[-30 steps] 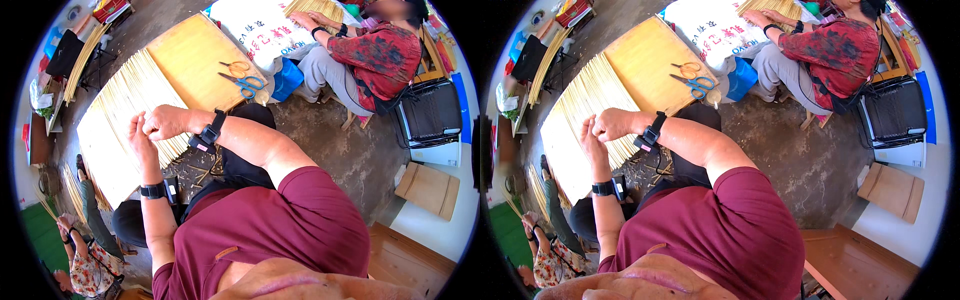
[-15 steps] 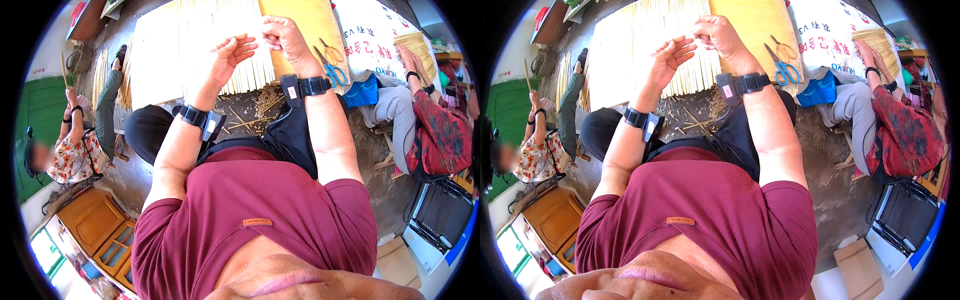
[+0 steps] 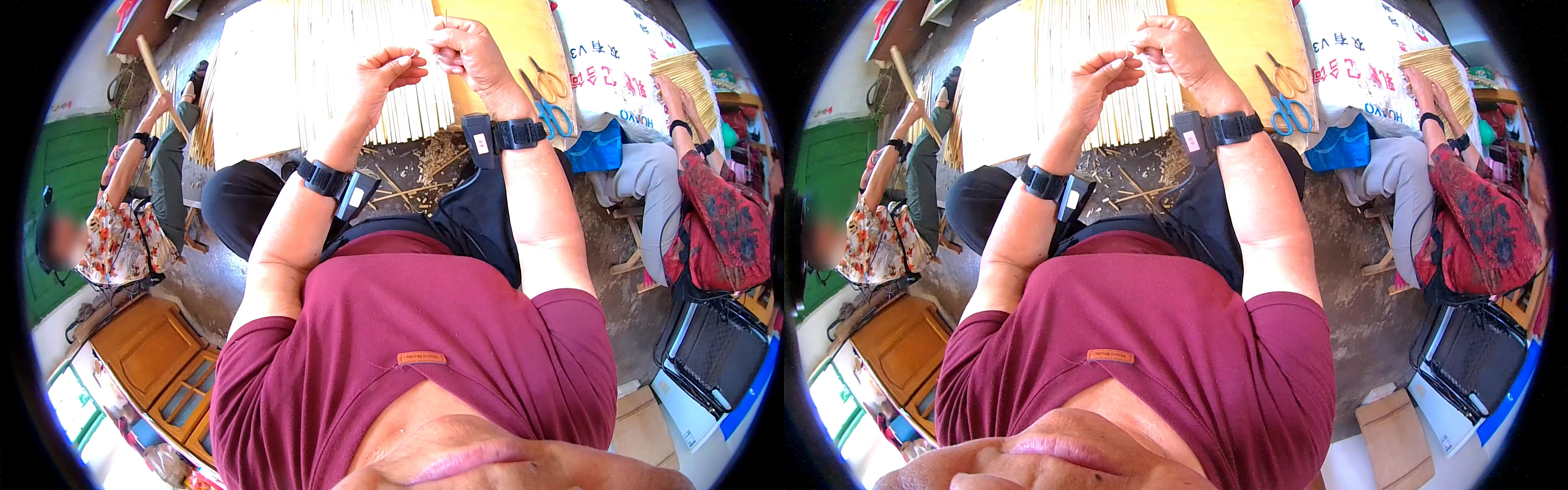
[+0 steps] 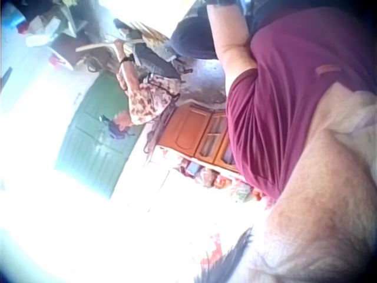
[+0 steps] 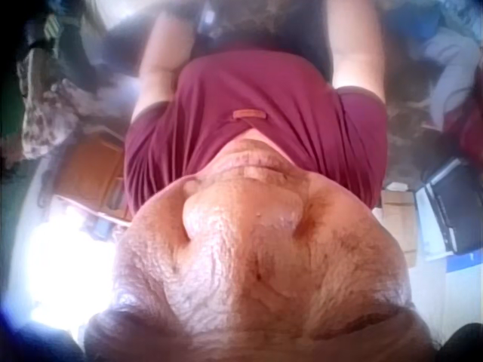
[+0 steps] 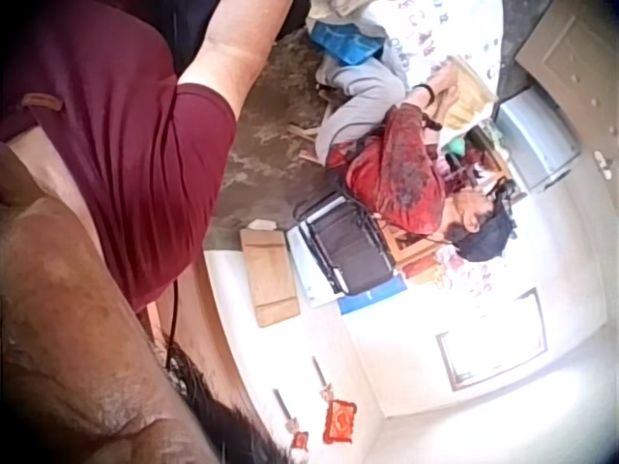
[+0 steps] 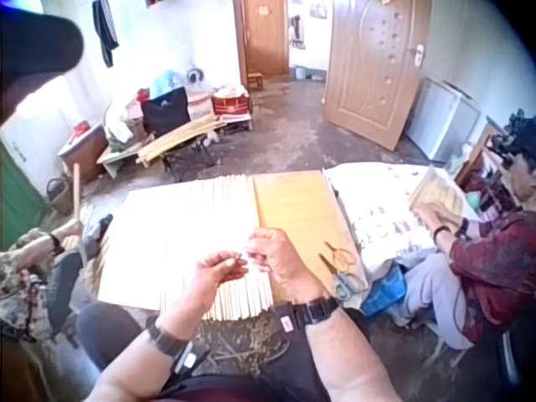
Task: The recorder is shown arranging and cutting thin bamboo strips to prepare them for weaving or assembly into a blind or mat.
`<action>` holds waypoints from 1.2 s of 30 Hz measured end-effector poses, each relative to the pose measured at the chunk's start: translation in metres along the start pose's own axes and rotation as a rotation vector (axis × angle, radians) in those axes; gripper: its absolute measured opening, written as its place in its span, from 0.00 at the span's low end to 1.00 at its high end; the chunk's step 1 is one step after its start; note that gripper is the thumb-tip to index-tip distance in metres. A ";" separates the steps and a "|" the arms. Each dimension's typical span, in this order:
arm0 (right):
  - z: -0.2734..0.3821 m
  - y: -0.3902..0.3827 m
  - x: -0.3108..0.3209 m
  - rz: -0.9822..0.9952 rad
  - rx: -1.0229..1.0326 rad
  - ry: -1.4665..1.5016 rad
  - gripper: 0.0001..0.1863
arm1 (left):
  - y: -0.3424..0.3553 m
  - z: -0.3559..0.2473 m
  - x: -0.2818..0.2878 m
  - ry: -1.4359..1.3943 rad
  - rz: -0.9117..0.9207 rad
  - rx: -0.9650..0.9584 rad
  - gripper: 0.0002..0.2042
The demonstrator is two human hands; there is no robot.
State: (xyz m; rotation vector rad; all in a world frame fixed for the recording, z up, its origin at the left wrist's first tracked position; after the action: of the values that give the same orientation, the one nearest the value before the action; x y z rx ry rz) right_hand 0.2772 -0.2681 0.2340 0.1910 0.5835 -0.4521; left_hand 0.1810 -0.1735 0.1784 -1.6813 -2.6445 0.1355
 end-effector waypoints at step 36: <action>-0.005 0.000 -0.005 -0.083 0.264 -0.633 0.10 | -0.019 -0.026 0.011 0.472 -0.198 -0.157 0.02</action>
State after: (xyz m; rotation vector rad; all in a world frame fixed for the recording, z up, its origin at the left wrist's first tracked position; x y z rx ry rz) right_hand 0.2706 -0.2644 0.2328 0.2605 -0.0910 -0.6345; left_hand 0.1604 -0.1693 0.2055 -1.2687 -2.4784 -0.4257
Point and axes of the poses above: each hand's wrist, its own y-axis towards the middle knuckle, its own x-axis out of the back of the hand, z = x × y, the point moved 7 cm from there along y, towards the middle knuckle, and after that the axes turned 14 degrees about y, right-handed, at the moved point
